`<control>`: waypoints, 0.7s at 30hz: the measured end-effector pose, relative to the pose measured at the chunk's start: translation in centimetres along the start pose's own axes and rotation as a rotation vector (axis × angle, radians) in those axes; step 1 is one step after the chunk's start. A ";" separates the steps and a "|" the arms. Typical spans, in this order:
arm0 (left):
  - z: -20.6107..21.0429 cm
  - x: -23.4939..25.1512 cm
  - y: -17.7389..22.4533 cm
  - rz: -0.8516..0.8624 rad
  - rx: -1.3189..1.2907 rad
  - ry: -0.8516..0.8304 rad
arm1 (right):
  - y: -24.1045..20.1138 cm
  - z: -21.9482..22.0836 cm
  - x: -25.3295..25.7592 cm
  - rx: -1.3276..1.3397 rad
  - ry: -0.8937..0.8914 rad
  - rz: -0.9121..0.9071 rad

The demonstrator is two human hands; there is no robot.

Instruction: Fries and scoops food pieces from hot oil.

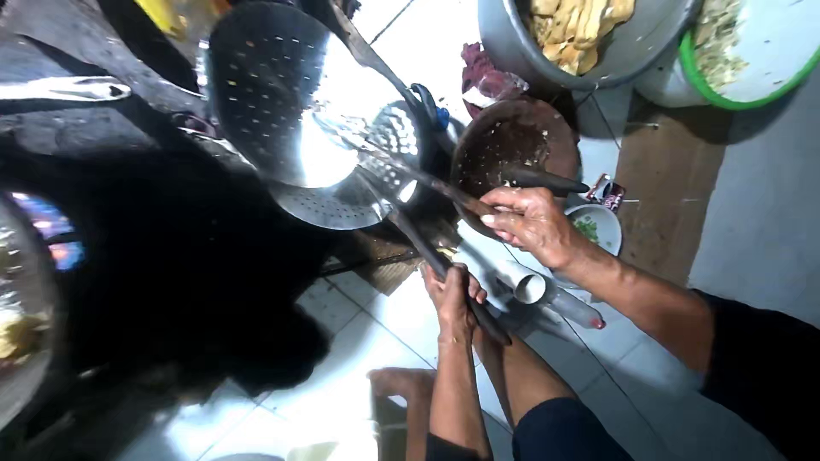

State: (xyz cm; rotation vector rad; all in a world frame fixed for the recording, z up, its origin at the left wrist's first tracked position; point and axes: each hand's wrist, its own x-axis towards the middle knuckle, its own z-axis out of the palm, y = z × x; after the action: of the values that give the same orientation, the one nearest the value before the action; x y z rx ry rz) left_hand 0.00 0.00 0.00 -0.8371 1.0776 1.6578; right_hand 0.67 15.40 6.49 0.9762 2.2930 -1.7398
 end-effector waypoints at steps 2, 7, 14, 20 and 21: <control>-1.3 -1.9 0.3 -0.020 0.093 0.037 | -0.3 -0.1 -0.9 -0.029 0.009 0.033; -5.2 -6.7 0.8 0.073 0.355 0.048 | -2.0 0.0 -3.0 -0.016 0.012 0.168; -6.5 -14.1 2.8 0.062 0.558 0.074 | -4.4 0.1 -5.1 0.103 0.053 0.194; -6.3 -17.9 3.3 0.105 0.563 0.116 | -6.4 -0.8 -6.9 0.100 0.042 0.175; -6.1 -18.3 3.5 0.106 0.564 0.123 | -6.7 -1.0 -7.2 0.105 0.046 0.185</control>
State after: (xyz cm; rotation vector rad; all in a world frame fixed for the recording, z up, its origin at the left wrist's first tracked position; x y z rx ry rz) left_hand 2.59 -12.46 14.88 -0.5185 1.5979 1.2899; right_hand 3.04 12.32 15.55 1.2163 2.0785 -1.7930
